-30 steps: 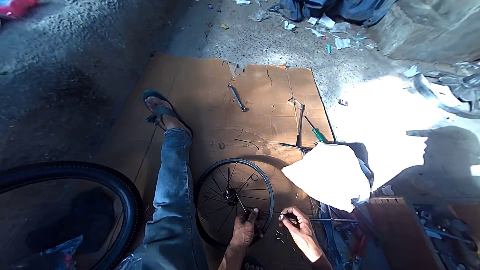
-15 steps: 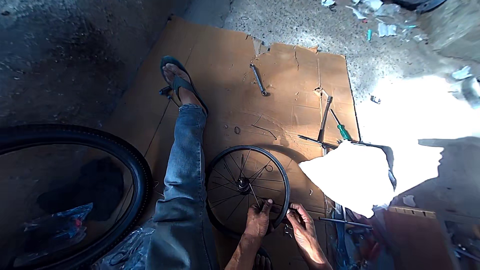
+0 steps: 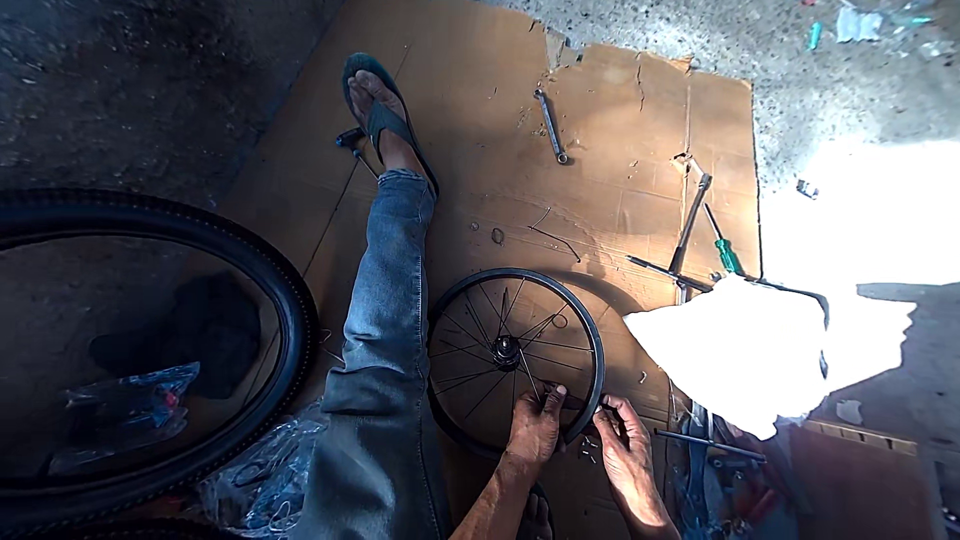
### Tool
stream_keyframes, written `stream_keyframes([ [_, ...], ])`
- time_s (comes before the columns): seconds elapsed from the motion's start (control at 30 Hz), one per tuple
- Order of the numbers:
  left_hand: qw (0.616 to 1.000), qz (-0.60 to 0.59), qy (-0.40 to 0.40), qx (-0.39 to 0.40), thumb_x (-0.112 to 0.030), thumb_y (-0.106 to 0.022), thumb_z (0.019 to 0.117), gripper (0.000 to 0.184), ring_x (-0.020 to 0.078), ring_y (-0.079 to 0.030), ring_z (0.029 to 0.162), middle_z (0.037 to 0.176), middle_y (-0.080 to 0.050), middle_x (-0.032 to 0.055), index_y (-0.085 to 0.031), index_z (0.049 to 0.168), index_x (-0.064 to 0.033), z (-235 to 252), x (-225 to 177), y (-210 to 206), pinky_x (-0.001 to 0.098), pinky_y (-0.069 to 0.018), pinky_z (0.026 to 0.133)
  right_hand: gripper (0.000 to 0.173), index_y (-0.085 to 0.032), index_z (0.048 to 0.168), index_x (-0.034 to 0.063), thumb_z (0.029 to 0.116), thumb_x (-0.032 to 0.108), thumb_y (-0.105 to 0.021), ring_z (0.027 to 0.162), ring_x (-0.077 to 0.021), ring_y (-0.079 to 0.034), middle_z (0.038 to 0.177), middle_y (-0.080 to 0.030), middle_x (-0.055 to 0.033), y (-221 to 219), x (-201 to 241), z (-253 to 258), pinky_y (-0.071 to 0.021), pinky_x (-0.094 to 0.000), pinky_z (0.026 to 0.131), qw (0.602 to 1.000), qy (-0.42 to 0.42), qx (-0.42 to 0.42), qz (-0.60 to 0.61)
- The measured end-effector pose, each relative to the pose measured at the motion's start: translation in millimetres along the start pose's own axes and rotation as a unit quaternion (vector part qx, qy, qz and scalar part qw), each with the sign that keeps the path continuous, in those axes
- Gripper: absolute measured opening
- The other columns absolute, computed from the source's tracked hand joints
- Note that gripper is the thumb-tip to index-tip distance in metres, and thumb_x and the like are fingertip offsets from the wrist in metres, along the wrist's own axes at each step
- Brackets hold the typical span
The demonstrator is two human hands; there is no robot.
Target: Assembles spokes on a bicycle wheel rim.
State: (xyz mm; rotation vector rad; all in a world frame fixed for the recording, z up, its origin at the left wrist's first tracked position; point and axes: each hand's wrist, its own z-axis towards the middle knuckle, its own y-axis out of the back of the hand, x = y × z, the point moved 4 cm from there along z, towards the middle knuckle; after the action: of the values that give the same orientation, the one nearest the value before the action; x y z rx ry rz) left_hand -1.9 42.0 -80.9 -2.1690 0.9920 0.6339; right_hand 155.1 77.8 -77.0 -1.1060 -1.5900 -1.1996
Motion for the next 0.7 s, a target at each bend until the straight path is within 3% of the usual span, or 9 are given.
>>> stream_keyframes([
  [0.47, 1.0, -0.003, 0.026, -0.013, -0.021, -0.056, 0.1074, 0.022, 0.0124, -0.053, 0.042, 0.089, -0.076, 0.0109, -0.064, 0.105, -0.0009, 2.7, -3.7, -3.1, 0.0248, -0.0442, 0.038, 0.016, -0.066, 0.111, 0.0034, 0.0991, 0.008, -0.056, 0.086, -0.0156, -0.068, 0.098, -0.068, -0.0082, -1.3, 6.2, 11.3, -0.059, -0.026, 0.075, 0.999, -0.028, -0.019, -0.007],
  [0.57, 1.0, 0.003, 0.019, -0.019, -0.019, -0.055, 0.1077, 0.021, 0.0126, -0.055, 0.043, 0.088, -0.075, 0.0108, -0.063, 0.106, -0.0001, 2.8, -2.7, -2.3, 0.0254, -0.0456, 0.039, 0.018, -0.065, 0.113, 0.0012, 0.0993, 0.008, -0.055, 0.088, -0.0207, -0.07, 0.101, -0.068, -0.012, -1.8, 3.6, 6.8, -0.0624, -0.0315, 0.073, 0.999, -0.029, -0.011, 0.011],
  [0.7, 1.0, 0.003, 0.019, -0.022, -0.019, -0.055, 0.1075, 0.02, 0.0133, -0.055, 0.044, 0.088, -0.075, 0.0108, -0.062, 0.105, 0.0001, 2.8, -2.3, -1.4, 0.0258, -0.0461, 0.041, 0.017, -0.066, 0.11, 0.001, 0.0985, 0.007, -0.056, 0.083, -0.0188, -0.069, 0.098, -0.068, -0.0103, -3.8, -1.5, -5.7, -0.0608, -0.0287, 0.071, 1.0, -0.004, 0.011, 0.021],
])
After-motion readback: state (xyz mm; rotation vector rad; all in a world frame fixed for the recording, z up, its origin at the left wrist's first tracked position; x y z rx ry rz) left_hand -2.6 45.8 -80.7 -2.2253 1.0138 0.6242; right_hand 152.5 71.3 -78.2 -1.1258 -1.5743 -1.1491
